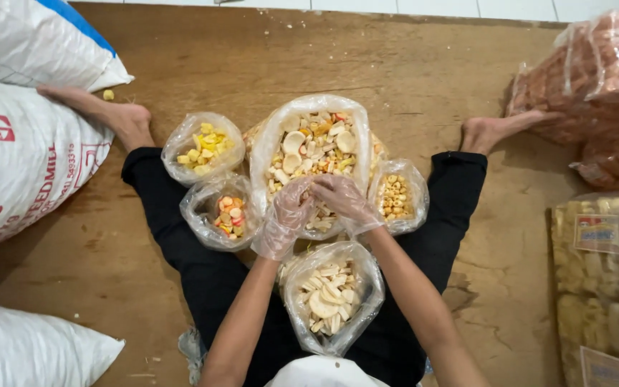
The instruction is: The person sits on the floor and sorts mixed snack pieces from a large central bag into several smaller plastic bags. They use gloved hands to pick and separate different snack types, placing them into designated bags.
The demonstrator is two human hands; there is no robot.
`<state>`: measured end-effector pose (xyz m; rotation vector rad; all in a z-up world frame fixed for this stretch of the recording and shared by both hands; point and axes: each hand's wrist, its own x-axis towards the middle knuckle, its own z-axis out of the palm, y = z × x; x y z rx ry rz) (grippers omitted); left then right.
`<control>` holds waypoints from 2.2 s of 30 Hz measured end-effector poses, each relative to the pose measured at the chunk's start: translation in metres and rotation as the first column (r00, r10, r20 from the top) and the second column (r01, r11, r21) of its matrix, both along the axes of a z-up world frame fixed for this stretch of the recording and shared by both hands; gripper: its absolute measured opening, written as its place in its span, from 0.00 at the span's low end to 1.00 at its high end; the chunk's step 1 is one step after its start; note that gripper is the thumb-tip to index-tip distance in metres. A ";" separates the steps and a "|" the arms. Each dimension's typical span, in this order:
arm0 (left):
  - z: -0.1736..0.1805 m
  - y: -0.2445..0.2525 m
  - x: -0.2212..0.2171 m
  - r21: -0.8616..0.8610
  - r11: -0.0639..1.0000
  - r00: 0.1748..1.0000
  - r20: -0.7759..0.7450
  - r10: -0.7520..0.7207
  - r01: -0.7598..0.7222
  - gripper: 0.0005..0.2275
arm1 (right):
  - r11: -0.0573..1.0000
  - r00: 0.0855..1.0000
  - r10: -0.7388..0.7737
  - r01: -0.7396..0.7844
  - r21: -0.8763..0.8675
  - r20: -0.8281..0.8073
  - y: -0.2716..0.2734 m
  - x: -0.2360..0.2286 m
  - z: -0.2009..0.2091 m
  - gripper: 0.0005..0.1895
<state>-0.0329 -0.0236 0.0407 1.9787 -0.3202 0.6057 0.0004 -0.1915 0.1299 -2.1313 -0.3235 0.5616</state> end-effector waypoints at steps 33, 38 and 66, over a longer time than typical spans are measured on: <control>0.060 0.060 0.006 0.162 0.931 0.941 0.151 0.304 -0.327 0.05 | 0.821 0.615 0.398 0.091 -0.563 0.680 0.105 0.100 -0.176 0.09; -0.018 0.045 0.018 0.422 0.698 0.765 0.577 0.286 -0.579 0.09 | 0.921 0.667 0.330 -0.073 -0.382 0.668 0.084 0.104 -0.170 0.11; 0.044 0.016 -0.020 0.033 0.895 0.895 0.061 0.442 -0.445 0.27 | 0.949 0.973 0.127 -0.063 -0.308 0.190 0.086 0.053 -0.043 0.22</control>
